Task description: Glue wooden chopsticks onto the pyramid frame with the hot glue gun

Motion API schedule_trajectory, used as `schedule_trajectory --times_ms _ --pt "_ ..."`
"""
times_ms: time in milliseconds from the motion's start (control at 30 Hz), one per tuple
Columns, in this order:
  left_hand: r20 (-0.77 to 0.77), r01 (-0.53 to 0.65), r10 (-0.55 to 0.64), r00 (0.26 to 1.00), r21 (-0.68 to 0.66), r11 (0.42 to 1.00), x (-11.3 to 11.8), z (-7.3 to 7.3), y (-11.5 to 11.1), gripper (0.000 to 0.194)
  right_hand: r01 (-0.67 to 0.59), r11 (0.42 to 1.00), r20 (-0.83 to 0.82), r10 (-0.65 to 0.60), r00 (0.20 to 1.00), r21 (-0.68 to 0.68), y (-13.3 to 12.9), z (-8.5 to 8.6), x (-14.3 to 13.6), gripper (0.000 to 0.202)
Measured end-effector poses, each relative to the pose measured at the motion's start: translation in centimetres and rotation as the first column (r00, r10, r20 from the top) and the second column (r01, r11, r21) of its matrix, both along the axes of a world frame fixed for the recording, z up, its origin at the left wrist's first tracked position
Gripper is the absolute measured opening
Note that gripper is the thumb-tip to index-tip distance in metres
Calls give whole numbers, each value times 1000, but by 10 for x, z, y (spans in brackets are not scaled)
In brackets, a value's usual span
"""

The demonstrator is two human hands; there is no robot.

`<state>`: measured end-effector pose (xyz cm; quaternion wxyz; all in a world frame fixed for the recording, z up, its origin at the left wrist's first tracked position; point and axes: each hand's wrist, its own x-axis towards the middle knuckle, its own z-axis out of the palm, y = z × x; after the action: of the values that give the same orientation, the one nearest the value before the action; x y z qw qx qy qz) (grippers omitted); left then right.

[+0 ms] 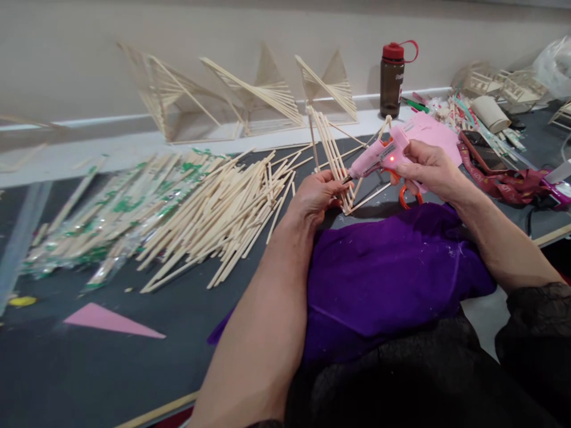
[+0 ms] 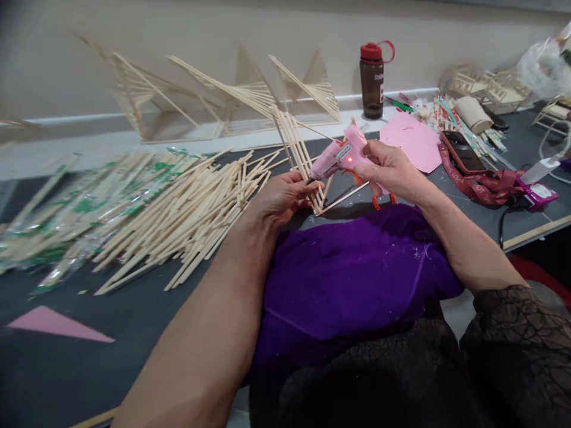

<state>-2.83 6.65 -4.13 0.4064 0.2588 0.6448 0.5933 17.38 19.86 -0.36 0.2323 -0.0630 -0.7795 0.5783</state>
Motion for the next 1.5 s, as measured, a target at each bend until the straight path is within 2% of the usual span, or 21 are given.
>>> schedule_trajectory --times_ms 700,967,1233,1400,1500 --pt "-10 -34 34 999 -25 999 0 -1 2 15 12 1000 -15 -12 1000 -18 -4 -1 -2 39" --pt "-49 22 -23 999 -22 1000 -2 -3 0 19 -1 1000 -30 0 1000 -16 -1 -4 -2 34" --pt "30 54 -54 998 -25 998 0 7 -6 12 23 999 -23 -24 999 -45 1 -5 -2 35" --pt "-23 111 -113 993 -52 992 -3 8 -8 21 13 999 -42 -14 999 -39 0 -4 -2 42" --pt "-79 102 -109 991 -87 991 -3 6 -7 18 5 1000 -41 -6 999 -25 -1 -3 -3 42"
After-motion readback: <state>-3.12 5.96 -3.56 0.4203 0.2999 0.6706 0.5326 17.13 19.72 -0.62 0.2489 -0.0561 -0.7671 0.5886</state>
